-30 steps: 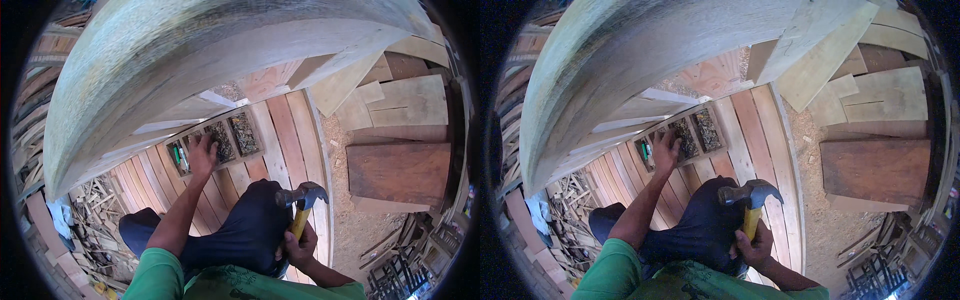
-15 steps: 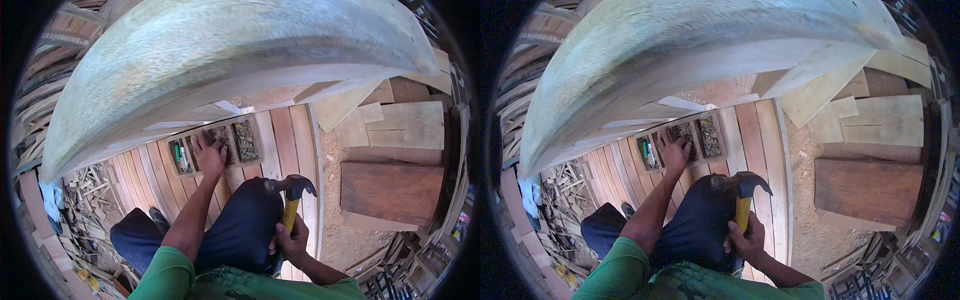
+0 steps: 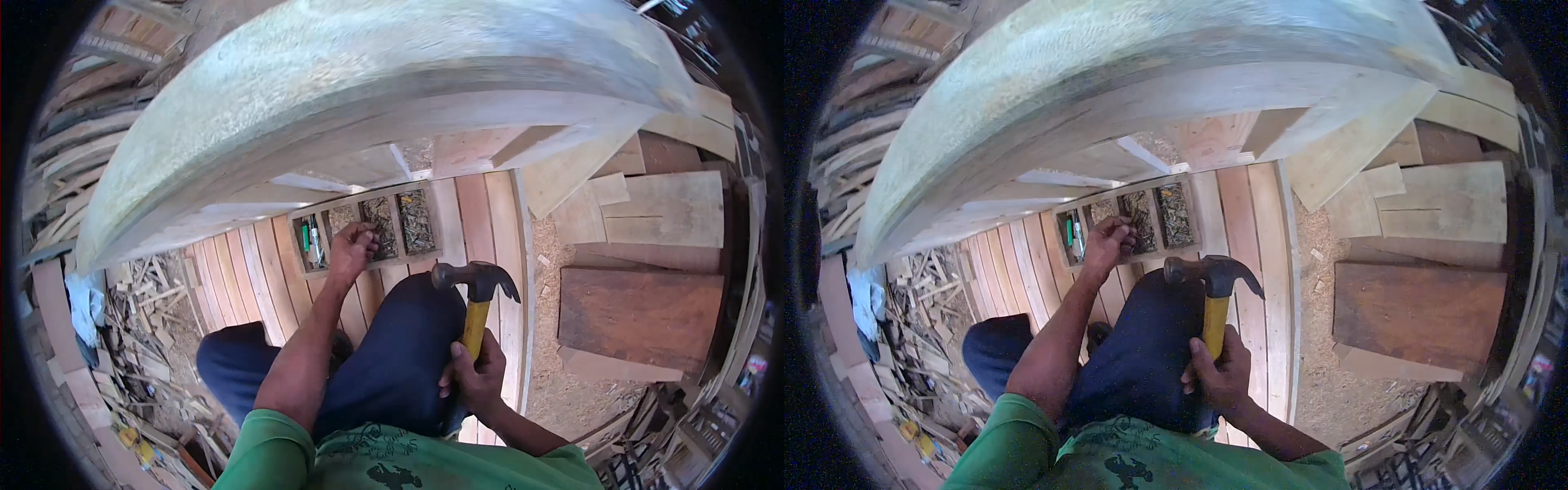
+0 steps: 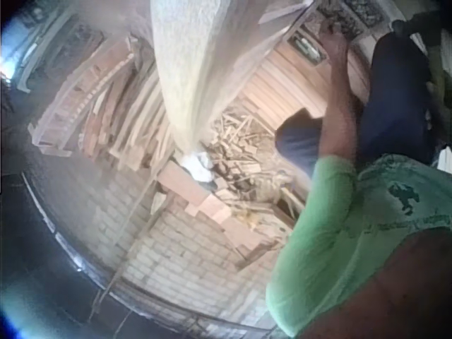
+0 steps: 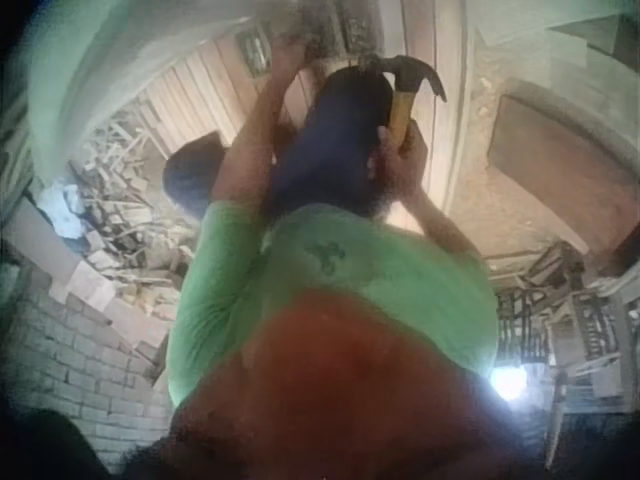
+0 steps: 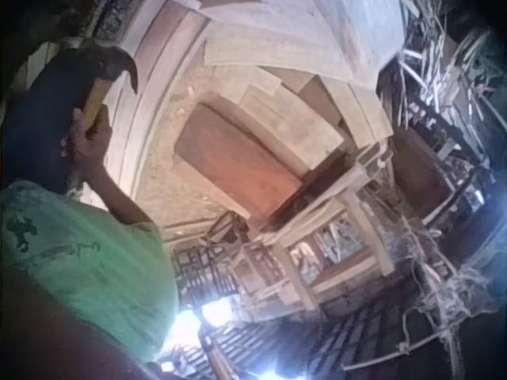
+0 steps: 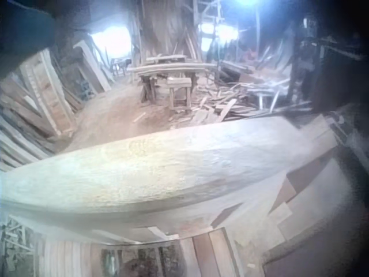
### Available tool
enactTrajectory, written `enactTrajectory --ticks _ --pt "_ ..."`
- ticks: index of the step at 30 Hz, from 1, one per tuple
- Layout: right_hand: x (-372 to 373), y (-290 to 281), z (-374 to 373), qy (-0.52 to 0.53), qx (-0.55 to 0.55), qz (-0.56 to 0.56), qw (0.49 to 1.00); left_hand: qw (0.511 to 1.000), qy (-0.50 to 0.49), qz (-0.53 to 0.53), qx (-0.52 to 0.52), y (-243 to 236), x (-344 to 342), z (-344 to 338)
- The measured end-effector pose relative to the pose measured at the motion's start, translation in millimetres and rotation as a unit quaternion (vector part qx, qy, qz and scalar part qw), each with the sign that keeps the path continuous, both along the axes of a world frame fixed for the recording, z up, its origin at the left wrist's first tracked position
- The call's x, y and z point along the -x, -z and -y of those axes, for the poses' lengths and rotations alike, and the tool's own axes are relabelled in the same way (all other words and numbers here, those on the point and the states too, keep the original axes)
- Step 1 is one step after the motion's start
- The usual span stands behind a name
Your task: Hammering nails into a wooden structure and organizing tools in a woodworking shop.
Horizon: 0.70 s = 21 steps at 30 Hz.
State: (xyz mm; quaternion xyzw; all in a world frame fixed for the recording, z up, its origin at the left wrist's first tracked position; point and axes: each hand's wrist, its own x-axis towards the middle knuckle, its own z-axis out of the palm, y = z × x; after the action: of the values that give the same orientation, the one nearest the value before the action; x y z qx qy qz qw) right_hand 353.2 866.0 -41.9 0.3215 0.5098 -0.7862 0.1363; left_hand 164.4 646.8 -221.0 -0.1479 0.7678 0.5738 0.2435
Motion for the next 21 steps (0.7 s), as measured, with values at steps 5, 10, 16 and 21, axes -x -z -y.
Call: enactTrajectory --ticks 5,10,16,21 --pt "-12.6 -9.2 -7.9 0.017 -0.093 0.055 0.994 0.982 -0.063 0.137 -0.113 -13.9 9.0 2.8" --pt "-41.4 -15.9 -5.3 0.132 -0.116 0.052 0.983 0.973 -0.073 0.167 -0.138 -6.8 27.3 -3.1" --pt "-37.8 -16.7 12.4 0.178 -0.179 0.057 0.966 0.99 -0.062 0.085 -0.091 -12.9 44.7 -3.2" --pt "-37.6 -15.3 16.8 0.217 -0.285 0.02 0.933 0.986 0.084 -0.022 -0.142 -106.8 20.6 -28.6"
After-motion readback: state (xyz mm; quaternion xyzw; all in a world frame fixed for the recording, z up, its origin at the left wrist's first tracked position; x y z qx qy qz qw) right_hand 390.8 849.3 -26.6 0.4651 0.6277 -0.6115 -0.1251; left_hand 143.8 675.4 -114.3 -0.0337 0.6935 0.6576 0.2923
